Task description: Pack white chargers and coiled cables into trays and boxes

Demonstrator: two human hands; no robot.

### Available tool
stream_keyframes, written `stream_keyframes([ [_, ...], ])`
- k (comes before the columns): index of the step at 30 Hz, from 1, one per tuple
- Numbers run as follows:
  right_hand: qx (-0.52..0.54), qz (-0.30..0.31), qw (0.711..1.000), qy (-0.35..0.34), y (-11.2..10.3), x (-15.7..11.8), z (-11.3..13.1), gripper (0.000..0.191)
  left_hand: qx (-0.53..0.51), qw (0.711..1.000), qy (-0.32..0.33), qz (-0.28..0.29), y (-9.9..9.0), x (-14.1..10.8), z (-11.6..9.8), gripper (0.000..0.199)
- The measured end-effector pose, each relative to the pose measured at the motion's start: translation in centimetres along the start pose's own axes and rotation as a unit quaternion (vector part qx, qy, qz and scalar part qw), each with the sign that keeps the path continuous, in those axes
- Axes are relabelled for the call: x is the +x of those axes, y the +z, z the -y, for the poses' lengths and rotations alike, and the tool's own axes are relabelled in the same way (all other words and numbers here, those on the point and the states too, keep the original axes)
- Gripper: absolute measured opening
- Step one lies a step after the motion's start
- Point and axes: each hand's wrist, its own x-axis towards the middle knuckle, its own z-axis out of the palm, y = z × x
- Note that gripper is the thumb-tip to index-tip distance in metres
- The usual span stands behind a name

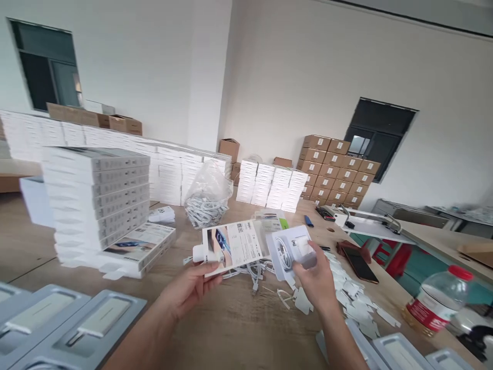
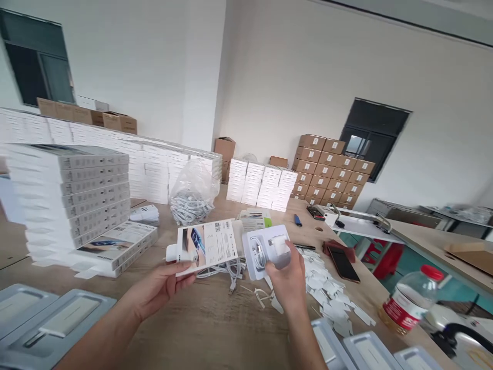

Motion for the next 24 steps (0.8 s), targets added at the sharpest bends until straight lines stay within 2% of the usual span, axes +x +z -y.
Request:
stream_keyframes([
  [2,-0.061,-0.014,0.997,0.036,-0.4,0.6,-0.8,0.073,0.021,0.999,-0.027,0.022,0.5,0.0,0.9,0.046],
  [5,-0.094,-0.006,0.993,0.069,-0.7,0.9,-1.4,0.074,0.05,0.996,-0.051,0.05,1.1,0.0,2.0,0.058],
  [9,-0.108,0.014,0.991,0.08,-0.5,0.7,-1.3,0.073,0.059,0.993,-0.07,0.077,1.7,-0.3,2.9,0.066],
  [12,-0.091,0.024,0.993,0.067,-0.1,0.2,-1.0,0.072,0.042,0.994,-0.062,0.076,2.1,-0.6,3.4,0.066],
  [15,0.005,0.052,0.998,0.033,0.7,-0.7,-0.5,0.067,0.021,0.996,-0.039,0.082,2.6,-0.8,3.8,0.065],
  [18,0.149,0.127,0.98,0.021,2.1,-2.2,0.3,0.06,-0.011,0.996,-0.011,0.086,3.1,-0.9,4.4,0.064],
  [19,0.178,0.135,0.975,0.019,2.6,-2.8,0.7,0.061,-0.024,0.996,0.0,0.084,3.3,-0.9,4.6,0.064],
  [22,0.228,0.102,0.967,0.044,3.8,-3.8,1.5,0.08,-0.051,0.994,0.029,0.09,3.7,-1.1,5.0,0.062],
  [24,0.316,0.118,0.936,0.101,3.9,-3.8,1.8,0.094,-0.046,0.99,0.028,0.131,3.6,-1.2,4.8,0.058],
])
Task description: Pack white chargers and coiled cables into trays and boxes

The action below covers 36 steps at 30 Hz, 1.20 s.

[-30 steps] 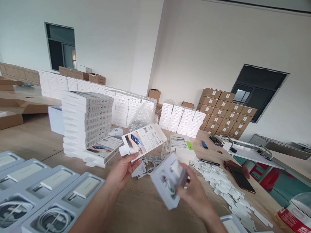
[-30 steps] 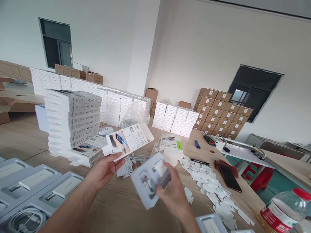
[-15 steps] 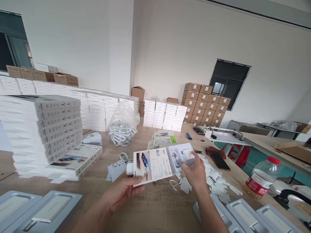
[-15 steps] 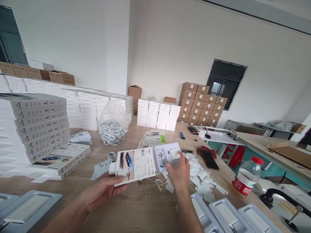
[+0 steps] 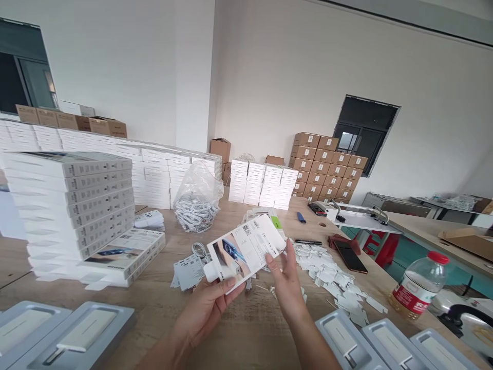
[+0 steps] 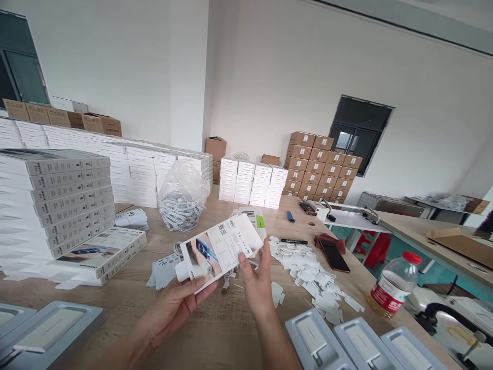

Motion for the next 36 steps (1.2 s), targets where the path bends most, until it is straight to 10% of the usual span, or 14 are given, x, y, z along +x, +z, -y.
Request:
stream_keyframes([
  [4,0.179,0.074,0.978,0.077,-0.9,0.3,1.0,0.098,0.041,0.995,-0.043,0.082,-1.1,-0.2,-1.8,0.048],
  [13,0.135,0.222,0.962,0.079,-0.8,-0.2,0.8,0.053,0.367,0.926,0.084,-0.015,-1.4,-0.4,-4.1,0.067],
  [21,0.101,0.193,0.971,0.101,0.5,-1.2,0.5,0.035,0.265,0.96,0.09,-0.032,-0.6,-1.0,-3.4,0.04],
  [30,0.055,0.17,0.978,0.108,0.4,-0.9,0.2,0.054,0.178,0.982,0.016,0.061,0.0,-1.7,-4.8,0.032],
  [36,-0.01,0.167,0.986,0.008,0.0,-0.6,0.4,0.023,0.209,0.975,0.01,0.072,0.1,-1.6,-4.7,0.029],
])
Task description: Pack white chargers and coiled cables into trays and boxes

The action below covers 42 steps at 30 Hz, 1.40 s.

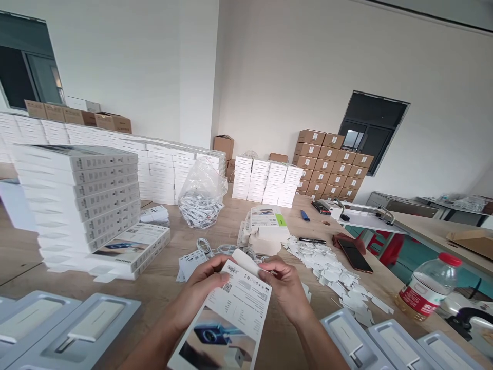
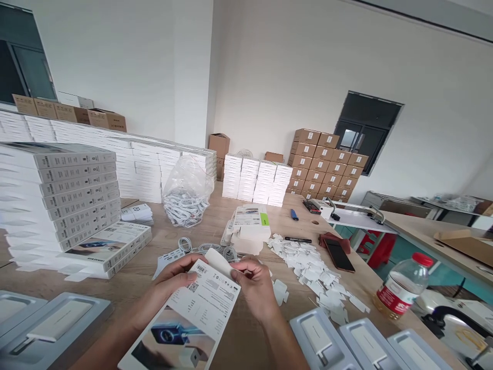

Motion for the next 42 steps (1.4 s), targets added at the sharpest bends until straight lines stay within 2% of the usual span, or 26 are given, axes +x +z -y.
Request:
stream_keyframes([
  [2,0.013,0.026,1.0,0.006,-0.2,0.0,-0.2,0.023,0.025,1.0,0.003,0.004,-0.1,0.0,0.1,0.029],
  [7,0.158,0.05,0.974,0.153,-0.1,0.0,-0.6,0.037,0.135,0.99,-0.005,0.031,-0.3,0.0,0.7,0.033],
  [9,0.169,0.06,0.967,0.179,0.2,-0.1,-0.5,0.036,0.153,0.987,-0.006,0.045,-0.4,0.0,1.0,0.034],
  [12,0.116,0.09,0.976,0.16,0.3,-0.2,-0.2,0.036,0.167,0.985,-0.002,0.046,-0.6,0.0,1.0,0.033],
  [16,0.024,0.112,0.99,0.088,-0.2,0.0,0.1,0.034,0.14,0.989,-0.015,0.047,-0.5,-0.3,0.9,0.035],
  [20,-0.028,0.107,0.993,0.042,-0.6,-0.1,0.2,0.03,0.085,0.993,-0.048,0.067,-0.2,-0.5,0.8,0.045],
  [24,-0.068,0.132,0.989,0.014,-0.5,-0.5,0.4,0.025,0.122,0.989,-0.05,0.066,-0.7,-0.4,1.1,0.057],
  [28,-0.08,0.143,0.986,0.005,-0.4,-0.5,0.3,0.024,0.195,0.978,-0.037,0.063,-1.7,-0.1,1.6,0.051],
  [33,-0.08,0.143,0.987,0.009,-0.3,-0.6,0.3,0.025,0.199,0.977,-0.028,0.067,-1.8,-0.1,1.5,0.046],
  [39,-0.046,0.163,0.986,-0.005,-0.4,-0.7,1.0,0.024,0.128,0.99,-0.02,0.058,-1.0,0.0,0.7,0.033],
  [42,-0.005,0.176,0.984,0.032,-0.5,-0.4,1.1,0.027,0.071,0.997,-0.002,0.019,-0.9,0.4,0.7,0.03],
])
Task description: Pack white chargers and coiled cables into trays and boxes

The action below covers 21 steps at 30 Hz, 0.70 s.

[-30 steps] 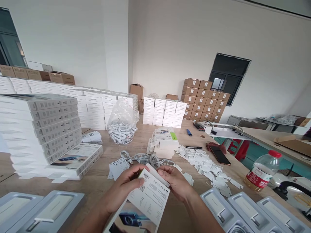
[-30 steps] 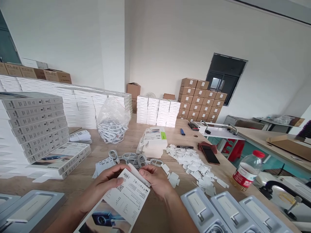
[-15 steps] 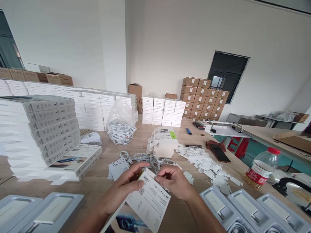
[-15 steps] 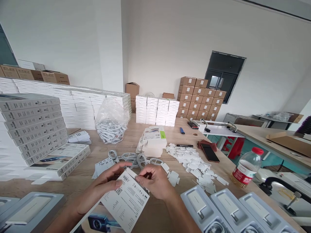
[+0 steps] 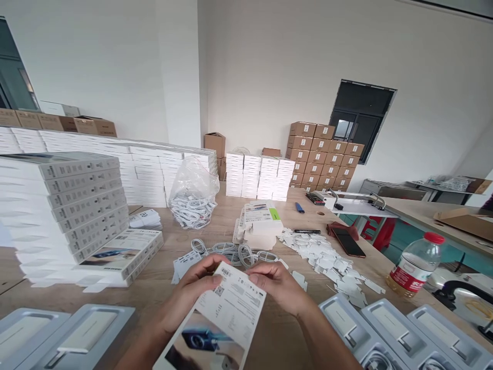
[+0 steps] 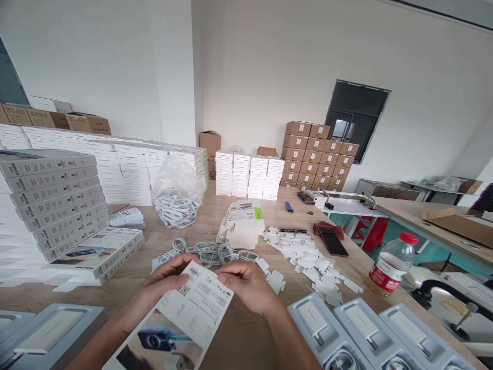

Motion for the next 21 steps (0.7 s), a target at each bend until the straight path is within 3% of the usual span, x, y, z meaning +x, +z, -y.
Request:
stream_keyframes([
  [4,0.074,-0.019,0.994,0.076,0.1,0.3,-0.6,0.04,-0.047,0.996,0.005,-0.075,-0.1,0.3,0.2,0.031],
  [9,0.108,-0.025,0.992,0.057,0.5,0.1,-0.7,0.042,-0.078,0.991,0.02,-0.107,0.0,0.4,0.5,0.032],
  [14,0.126,-0.048,0.987,0.084,1.1,0.3,-1.1,0.046,-0.059,0.99,0.029,-0.121,-0.4,1.1,1.2,0.034],
  [18,0.124,-0.138,0.978,0.095,1.4,0.6,-1.9,0.049,0.086,0.986,0.001,-0.146,-1.3,1.2,0.7,0.059],
  [21,0.138,-0.181,0.969,0.094,1.4,0.6,-2.4,0.054,0.278,0.944,0.026,-0.174,-0.7,-0.3,-0.3,0.065],
])
